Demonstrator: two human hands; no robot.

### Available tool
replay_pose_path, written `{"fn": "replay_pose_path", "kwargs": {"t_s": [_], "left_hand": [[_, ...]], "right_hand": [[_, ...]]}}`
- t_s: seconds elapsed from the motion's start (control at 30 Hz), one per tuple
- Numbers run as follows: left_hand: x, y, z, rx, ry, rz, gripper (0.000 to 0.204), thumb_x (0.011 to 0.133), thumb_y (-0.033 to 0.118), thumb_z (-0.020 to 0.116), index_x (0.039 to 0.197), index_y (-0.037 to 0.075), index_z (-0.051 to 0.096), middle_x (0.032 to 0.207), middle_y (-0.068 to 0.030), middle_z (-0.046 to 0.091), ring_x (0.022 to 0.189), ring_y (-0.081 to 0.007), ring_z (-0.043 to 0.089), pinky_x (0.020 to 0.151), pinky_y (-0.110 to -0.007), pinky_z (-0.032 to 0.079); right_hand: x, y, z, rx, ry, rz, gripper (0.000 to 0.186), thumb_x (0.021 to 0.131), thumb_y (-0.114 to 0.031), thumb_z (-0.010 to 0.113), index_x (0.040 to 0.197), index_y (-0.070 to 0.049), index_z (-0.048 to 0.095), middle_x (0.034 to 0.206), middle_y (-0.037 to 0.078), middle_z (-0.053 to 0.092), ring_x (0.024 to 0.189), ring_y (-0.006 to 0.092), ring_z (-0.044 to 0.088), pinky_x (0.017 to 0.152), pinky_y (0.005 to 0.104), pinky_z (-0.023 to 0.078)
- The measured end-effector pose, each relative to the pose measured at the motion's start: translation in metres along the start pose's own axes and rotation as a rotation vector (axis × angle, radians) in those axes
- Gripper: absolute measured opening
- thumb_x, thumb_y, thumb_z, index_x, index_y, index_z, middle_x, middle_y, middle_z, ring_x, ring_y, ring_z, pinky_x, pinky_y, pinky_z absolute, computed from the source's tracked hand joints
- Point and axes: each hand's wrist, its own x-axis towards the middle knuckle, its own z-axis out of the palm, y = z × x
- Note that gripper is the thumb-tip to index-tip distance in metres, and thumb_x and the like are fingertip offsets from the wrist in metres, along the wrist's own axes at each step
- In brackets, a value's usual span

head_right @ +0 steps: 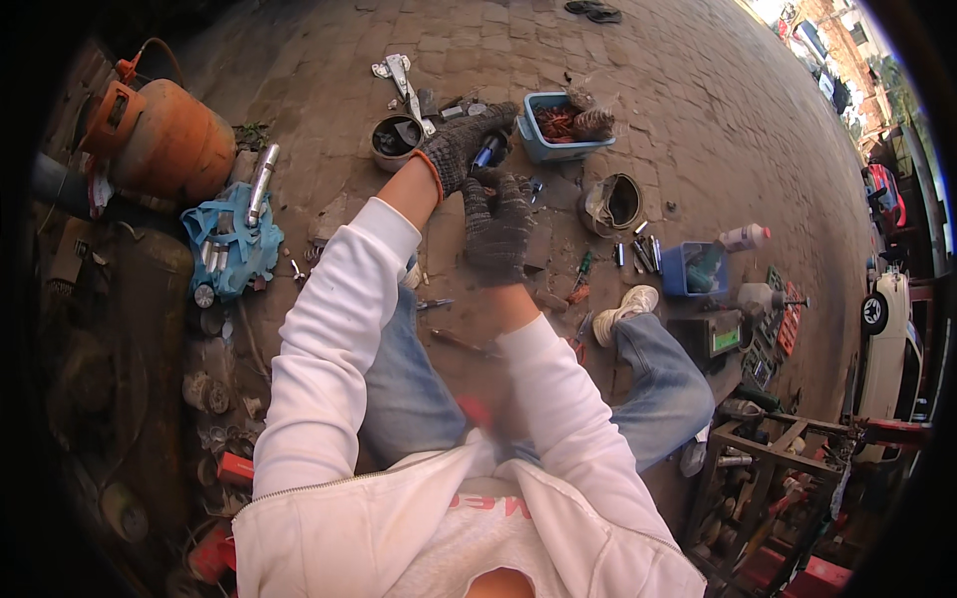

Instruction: The person sits on the ground and uses a screwdriver to manipulate small mechanical components, including a blue cylindrical part and a metal rod. They repeatedly insert, twist, and remove the rod from the cylinder, handling the parts with gloved hands.

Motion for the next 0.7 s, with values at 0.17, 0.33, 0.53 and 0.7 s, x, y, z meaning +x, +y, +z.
{"fn": "replay_pose_path", "kwargs": {"t_s": [0.17, 0.33, 0.53, 0.7], "left_hand": [[0.013, -0.006, -0.020, 0.575, -0.066, 0.270, 0.039, 0.089, 0.024, 0.055, 0.123, 0.007, 0.050, 0.109, -0.0062, 0.057, 0.092, -0.0154, 0.057, 0.076, -0.025, 0.050], [-0.001, 0.003, -0.001, -0.015, 0.034, 0.034, 0.029, 0.098, 0.019, 0.037, 0.123, 0.007, 0.045, 0.110, -0.0025, 0.054, 0.095, -0.0122, 0.054, 0.072, -0.027, 0.054], [0.000, 0.022, -0.002, -0.091, 0.014, 0.107, 0.019, 0.081, 0.025, 0.069, 0.082, 0.008, 0.063, 0.069, -0.0046, 0.060, 0.051, -0.0120, 0.052, 0.042, -0.022, 0.042], [0.013, 0.024, -0.020, -0.073, 0.133, 0.131, 0.016, 0.078, 0.019, 0.071, 0.083, 0.006, 0.063, 0.067, -0.0029, 0.059, 0.049, -0.0100, 0.051, 0.038, -0.021, 0.037]], "right_hand": [[0.009, -0.003, -0.006, 0.099, -0.271, 0.403, 0.018, 0.090, -0.020, 0.056, 0.095, -0.003, 0.059, 0.084, 0.006, 0.062, 0.065, 0.0112, 0.052, 0.058, 0.0256, 0.041], [0.023, -0.009, -0.022, 0.541, -0.524, 0.595, 0.022, 0.092, -0.030, 0.051, 0.091, -0.009, 0.059, 0.073, 0.000, 0.058, 0.054, 0.0073, 0.044, 0.047, 0.0208, 0.032], [0.016, -0.025, -0.016, 0.935, -0.399, 0.963, 0.018, 0.092, -0.025, 0.049, 0.094, -0.010, 0.059, 0.073, -0.002, 0.055, 0.048, 0.0060, 0.039, 0.040, 0.0184, 0.030], [0.021, -0.017, -0.017, 1.206, -0.347, 0.976, 0.020, 0.092, -0.025, 0.045, 0.091, -0.008, 0.056, 0.068, -0.002, 0.051, 0.048, 0.0076, 0.039, 0.038, 0.0200, 0.032]]}}
